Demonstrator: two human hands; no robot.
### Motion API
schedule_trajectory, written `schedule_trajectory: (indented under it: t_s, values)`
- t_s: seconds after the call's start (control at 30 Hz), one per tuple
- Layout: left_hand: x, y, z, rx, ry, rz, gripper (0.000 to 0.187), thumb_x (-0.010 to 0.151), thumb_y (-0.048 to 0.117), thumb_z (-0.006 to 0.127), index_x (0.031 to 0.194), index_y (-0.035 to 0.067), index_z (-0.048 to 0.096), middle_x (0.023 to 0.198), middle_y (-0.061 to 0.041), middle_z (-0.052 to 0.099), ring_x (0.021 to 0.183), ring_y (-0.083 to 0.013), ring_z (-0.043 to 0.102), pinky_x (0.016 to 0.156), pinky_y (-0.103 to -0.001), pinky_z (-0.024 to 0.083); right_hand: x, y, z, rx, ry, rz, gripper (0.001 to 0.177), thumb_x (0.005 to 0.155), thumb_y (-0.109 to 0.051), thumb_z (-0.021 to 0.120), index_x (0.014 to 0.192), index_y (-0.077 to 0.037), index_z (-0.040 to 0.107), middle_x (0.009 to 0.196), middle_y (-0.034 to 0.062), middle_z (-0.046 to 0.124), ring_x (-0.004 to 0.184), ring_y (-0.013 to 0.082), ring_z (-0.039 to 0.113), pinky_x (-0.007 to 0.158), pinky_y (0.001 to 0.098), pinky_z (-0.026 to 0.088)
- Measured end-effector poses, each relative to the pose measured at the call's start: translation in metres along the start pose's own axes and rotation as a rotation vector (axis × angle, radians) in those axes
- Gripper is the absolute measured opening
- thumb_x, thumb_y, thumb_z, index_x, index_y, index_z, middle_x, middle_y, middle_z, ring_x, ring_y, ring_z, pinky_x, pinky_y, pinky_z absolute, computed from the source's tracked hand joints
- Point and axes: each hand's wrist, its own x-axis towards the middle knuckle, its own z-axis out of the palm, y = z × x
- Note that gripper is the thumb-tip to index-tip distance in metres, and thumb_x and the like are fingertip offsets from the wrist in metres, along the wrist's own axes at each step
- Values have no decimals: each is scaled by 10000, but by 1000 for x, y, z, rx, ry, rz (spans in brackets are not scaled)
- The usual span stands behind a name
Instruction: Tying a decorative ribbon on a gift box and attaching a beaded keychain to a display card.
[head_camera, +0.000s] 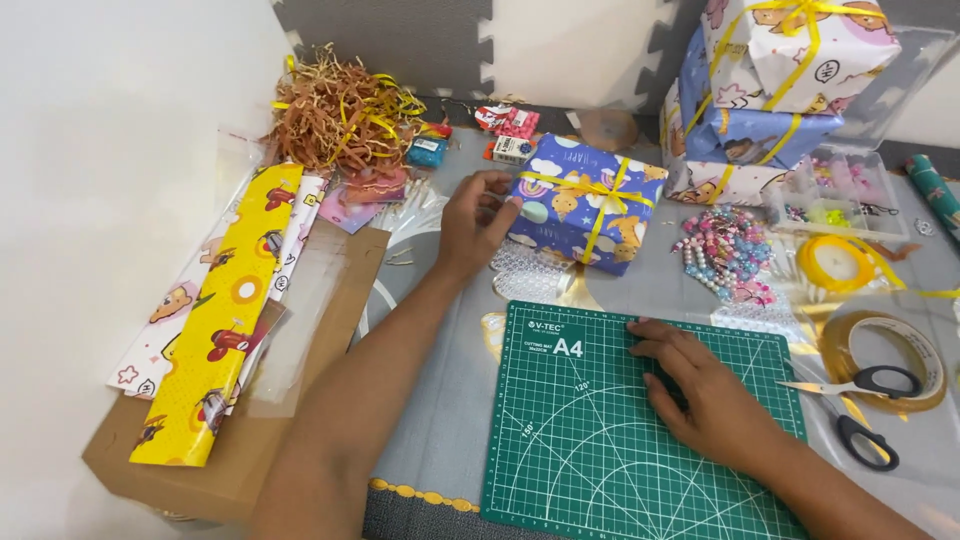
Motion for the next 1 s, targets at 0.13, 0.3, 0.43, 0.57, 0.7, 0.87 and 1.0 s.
schedule_trajectory:
  t_s: [0.13,0.3,0.43,0.57,0.7,0.87,1.0]
  values:
    - [-15,16,11,33,-24,11,486,1065,456,774,1402,109,723,1342,-113,795,1126,-220,836,786,-326,720,9,-16,-9,92,37,79,413,1075,-166,688,1483,-106,672,1698,142,637,1577,346,610,1271,537,516]
    - [-15,8,8,-92,-30,-43,374,1108,386,835,1365,117,795,1176,-126,807,1005,-280,859,867,-413,678,33,-4,-16,350,292,444,708,1028,-35,771,1637,58,423,1642,363,586,1409,545,702,1152,662,623]
    - [-17,4,-2,-215,-75,-80,431,1068,379,849,1395,109,773,1163,-145,795,1012,-256,836,891,-416,669,70,-22,-41,276,298,399,875,1016,18,783,1707,165,267,1640,494,449,1374,619,677,1118,687,631]
    - [-25,23,-10,-157,-177,43,530,980,281,906,1441,84,736,1167,-222,781,984,-369,850,884,-479,695,83,7,-30,168,324,353,803,1086,-73,762,1780,-12,363,1527,429,552,1280,584,744,1076,663,648]
    - [-31,35,-6,-30,-153,212,494,934,170,943,1383,105,746,1188,-215,759,952,-428,866,840,-509,722,77,33,-21,103,324,343,662,1149,-151,693,1783,-188,507,1444,335,682,1245,531,783,1041,633,662]
    - [-31,43,-5,96,-50,352,359,1021,150,864,1339,99,706,1200,-189,721,914,-412,855,807,-477,720,74,34,-15,54,364,306,670,1136,-149,713,1772,-226,519,1542,317,651,1248,526,778,1041,635,657]
    - [-21,62,-19,177,-37,449,223,1011,53,856,1220,103,798,1090,-110,734,871,-362,843,755,-431,704,82,24,-21,11,372,303,616,1151,-209,695,1745,-220,534,1648,317,598,1263,537,766,1060,663,643]
